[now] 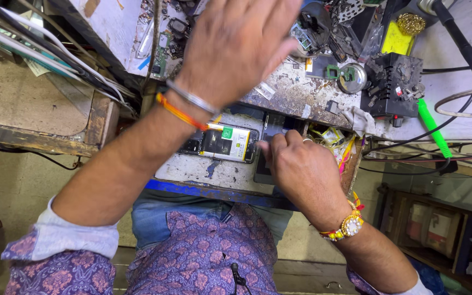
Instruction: The person unscrews and removes internal components from the back of a mobile phone using a screwdriver and by hand.
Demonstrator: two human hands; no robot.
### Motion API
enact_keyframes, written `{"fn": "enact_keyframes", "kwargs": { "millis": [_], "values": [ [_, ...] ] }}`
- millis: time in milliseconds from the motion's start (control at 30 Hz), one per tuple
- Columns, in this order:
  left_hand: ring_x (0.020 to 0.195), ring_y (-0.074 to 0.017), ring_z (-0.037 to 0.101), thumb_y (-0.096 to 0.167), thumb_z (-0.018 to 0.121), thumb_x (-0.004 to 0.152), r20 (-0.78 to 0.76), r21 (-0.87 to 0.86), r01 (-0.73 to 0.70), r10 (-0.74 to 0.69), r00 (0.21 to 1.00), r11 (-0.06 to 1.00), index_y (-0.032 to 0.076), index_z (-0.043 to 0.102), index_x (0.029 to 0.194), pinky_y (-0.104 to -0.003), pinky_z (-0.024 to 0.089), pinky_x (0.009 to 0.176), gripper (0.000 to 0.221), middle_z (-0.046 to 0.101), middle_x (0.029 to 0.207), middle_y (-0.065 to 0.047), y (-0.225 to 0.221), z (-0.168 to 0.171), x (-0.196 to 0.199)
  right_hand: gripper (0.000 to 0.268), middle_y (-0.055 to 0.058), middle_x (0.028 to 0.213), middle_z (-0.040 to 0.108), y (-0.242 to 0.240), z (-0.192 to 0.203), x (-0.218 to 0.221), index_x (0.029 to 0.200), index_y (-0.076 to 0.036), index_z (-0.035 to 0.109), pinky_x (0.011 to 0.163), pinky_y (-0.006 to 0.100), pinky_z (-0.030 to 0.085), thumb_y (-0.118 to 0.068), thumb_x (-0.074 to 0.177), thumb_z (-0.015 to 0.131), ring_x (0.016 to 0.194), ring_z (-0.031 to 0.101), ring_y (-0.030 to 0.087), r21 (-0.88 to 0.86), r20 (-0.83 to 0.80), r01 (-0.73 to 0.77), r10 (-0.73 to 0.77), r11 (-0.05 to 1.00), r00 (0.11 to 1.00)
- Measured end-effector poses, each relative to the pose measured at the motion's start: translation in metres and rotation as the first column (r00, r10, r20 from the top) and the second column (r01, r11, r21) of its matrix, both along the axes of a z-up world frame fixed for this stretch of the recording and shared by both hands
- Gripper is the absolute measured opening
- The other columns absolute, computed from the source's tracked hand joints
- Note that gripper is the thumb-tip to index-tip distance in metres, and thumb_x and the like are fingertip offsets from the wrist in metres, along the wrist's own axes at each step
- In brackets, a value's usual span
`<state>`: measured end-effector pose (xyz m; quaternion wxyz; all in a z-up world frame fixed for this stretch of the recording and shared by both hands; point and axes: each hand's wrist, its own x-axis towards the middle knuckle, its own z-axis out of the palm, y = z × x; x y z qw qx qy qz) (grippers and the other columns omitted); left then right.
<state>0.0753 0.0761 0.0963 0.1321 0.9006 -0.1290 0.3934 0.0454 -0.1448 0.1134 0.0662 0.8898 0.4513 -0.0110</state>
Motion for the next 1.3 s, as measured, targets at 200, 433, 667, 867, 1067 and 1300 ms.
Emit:
{"fn": "enact_keyframes", "kwargs": {
  "millis": [200,433,667,867,1067,1300],
  "values": [
    [0.143,-0.0354,0.050,0.020,0.069,0.108,0.086,-0.122,0.207,-0.197,0.977,0.971,-0.001,0.067,0.132,-0.052,0.038,0.123,0.032,0.063,0.141,-0.014,-0.031,-0.002,-0.078,0.018,0.012,0.089,0.061,-0.009,0.004,0.009,0.093,-0.006,0.061,0.061,0.037,0.055,-0.014,0.076,0.059,0.078,0.069,0.027,0.118,0.046,-0.290,0.287,0.950,0.957],
    [0.126,-0.0312,0.061,0.006,0.077,0.091,-0.084,-0.443,0.139,-0.195,0.977,0.886,0.004,0.067,0.116,-0.049,0.050,0.109,0.027,0.068,0.120,-0.009,-0.047,-0.054,-0.137,0.014,0.011,0.094,0.061,-0.005,0.017,0.009,0.095,-0.007,0.060,0.063,0.038,0.055,-0.013,0.082,0.060,0.084,0.067,0.027,-0.007,-0.092,-0.247,0.245,0.969,0.965],
    [0.121,-0.0316,0.062,0.003,0.076,0.088,-0.159,-0.491,0.043,-0.138,0.978,0.870,0.004,0.067,0.114,-0.048,0.052,0.105,0.027,0.068,0.114,-0.008,-0.047,-0.080,-0.152,0.020,0.007,0.104,0.061,-0.001,0.029,0.009,0.100,-0.012,0.064,0.066,0.037,0.053,-0.014,0.081,0.064,0.089,0.062,0.023,-0.080,-0.041,-0.281,0.278,0.956,0.960],
    [0.126,-0.0317,0.057,0.005,0.077,0.089,-0.209,-0.474,0.064,-0.182,0.961,0.878,0.003,0.067,0.115,-0.047,0.050,0.109,0.028,0.065,0.118,-0.009,-0.052,-0.085,-0.141,0.022,0.008,0.104,0.061,-0.002,0.030,0.009,0.096,-0.010,0.063,0.069,0.038,0.053,-0.012,0.074,0.067,0.096,0.063,0.027,0.033,-0.040,-0.235,0.237,0.971,0.971],
    [0.133,-0.0351,0.048,0.016,0.080,0.086,-0.304,-0.412,0.012,-0.150,0.941,0.911,0.001,0.066,0.118,-0.050,0.044,0.112,0.038,0.060,0.126,-0.012,-0.065,-0.088,-0.120,0.022,0.009,0.107,0.062,-0.008,0.034,0.009,0.098,-0.007,0.061,0.077,0.040,0.055,-0.007,0.077,0.066,0.098,0.063,0.029,0.093,-0.105,-0.228,0.237,0.969,0.966],
    [0.129,-0.0325,0.051,0.017,0.079,0.090,-0.380,-0.423,-0.009,-0.169,0.909,0.906,0.004,0.066,0.119,-0.046,0.045,0.108,0.034,0.061,0.125,-0.009,-0.080,-0.092,-0.095,0.021,0.010,0.110,0.062,-0.027,0.046,0.006,0.101,-0.006,0.061,0.082,0.043,0.053,-0.007,0.080,0.065,0.100,0.062,0.031,0.154,-0.162,-0.188,0.213,0.970,0.964]
  ]
}}
